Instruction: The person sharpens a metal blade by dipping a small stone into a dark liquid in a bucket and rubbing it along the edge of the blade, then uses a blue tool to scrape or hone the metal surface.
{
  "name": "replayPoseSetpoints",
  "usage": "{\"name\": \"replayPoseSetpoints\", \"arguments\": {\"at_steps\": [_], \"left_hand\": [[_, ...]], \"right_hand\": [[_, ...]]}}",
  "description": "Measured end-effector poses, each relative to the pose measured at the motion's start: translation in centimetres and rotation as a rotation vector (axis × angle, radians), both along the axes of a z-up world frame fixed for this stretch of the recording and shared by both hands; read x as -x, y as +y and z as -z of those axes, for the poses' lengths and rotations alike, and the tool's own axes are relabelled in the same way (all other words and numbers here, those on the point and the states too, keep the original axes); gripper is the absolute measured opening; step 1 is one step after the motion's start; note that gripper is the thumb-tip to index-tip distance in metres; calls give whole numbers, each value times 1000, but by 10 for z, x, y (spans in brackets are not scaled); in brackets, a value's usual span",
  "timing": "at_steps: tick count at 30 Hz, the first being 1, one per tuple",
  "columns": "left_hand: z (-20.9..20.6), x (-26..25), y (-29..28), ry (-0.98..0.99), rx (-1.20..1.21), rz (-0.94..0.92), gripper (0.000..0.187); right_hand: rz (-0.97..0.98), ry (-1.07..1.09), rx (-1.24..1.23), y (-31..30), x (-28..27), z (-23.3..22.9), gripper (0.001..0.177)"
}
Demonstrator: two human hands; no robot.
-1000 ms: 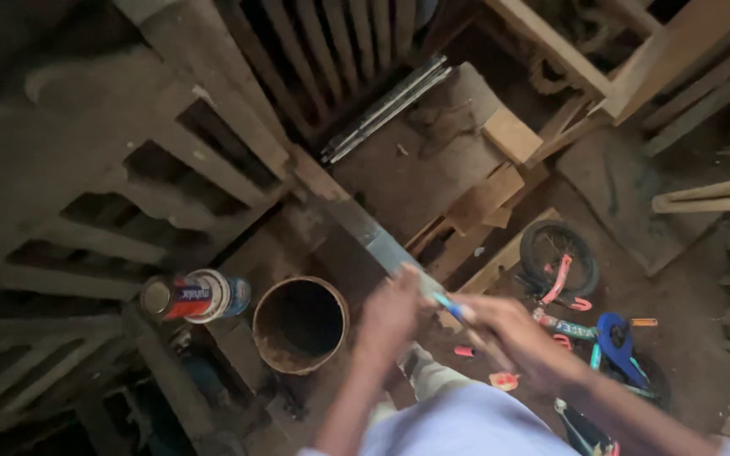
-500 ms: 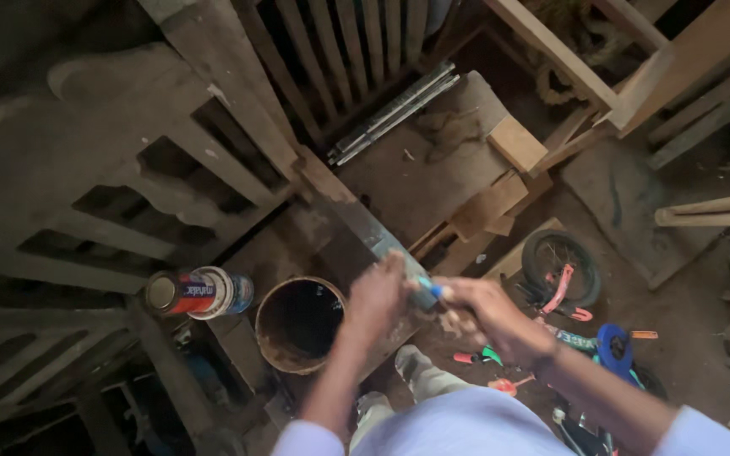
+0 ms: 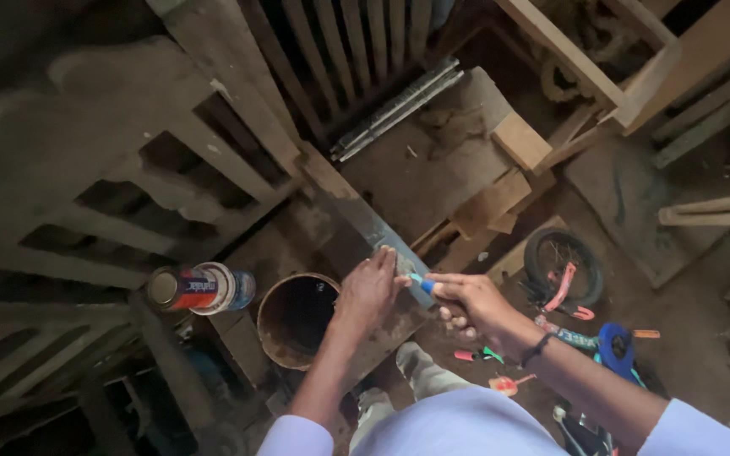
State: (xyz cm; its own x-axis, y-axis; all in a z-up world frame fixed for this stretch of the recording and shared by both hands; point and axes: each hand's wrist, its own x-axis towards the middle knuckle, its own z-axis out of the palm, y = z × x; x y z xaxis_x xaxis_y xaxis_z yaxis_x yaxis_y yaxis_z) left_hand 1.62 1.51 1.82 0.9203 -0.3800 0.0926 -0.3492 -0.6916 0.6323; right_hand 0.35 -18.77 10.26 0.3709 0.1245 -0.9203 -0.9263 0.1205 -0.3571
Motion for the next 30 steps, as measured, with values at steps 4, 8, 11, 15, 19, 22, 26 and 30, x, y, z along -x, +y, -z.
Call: {"name": "replayPoseSetpoints", "arguments": {"at_steps": [4, 8, 11, 15, 19, 22, 26, 30], "left_hand": [[-15, 41, -32, 420, -66, -2, 40], [-25, 81, -56, 180, 20, -43, 54], [-23, 58, -46, 302, -18, -63, 51], [-19, 4, 3, 266, -95, 0, 50], [-1, 15, -8, 163, -53, -7, 49], [9, 61, -46, 518, -97, -53, 41], [16, 88, -59, 55, 28, -94, 57], [37, 31, -14, 228, -126, 18, 33]], "right_hand": [[-274, -346, 77, -35, 47, -9, 39], [-83, -48, 129, -64, 88, -17, 39], [-159, -317, 62, -46, 68, 3, 39], [-114, -141, -88, -7, 7, 6, 44], [-152, -247, -26, -12, 15, -6, 41], [-193, -199, 151, -36, 58, -19, 45], [-149, -126, 126, -46, 67, -24, 43], [-95, -80, 43, -9, 16, -4, 39]]}}
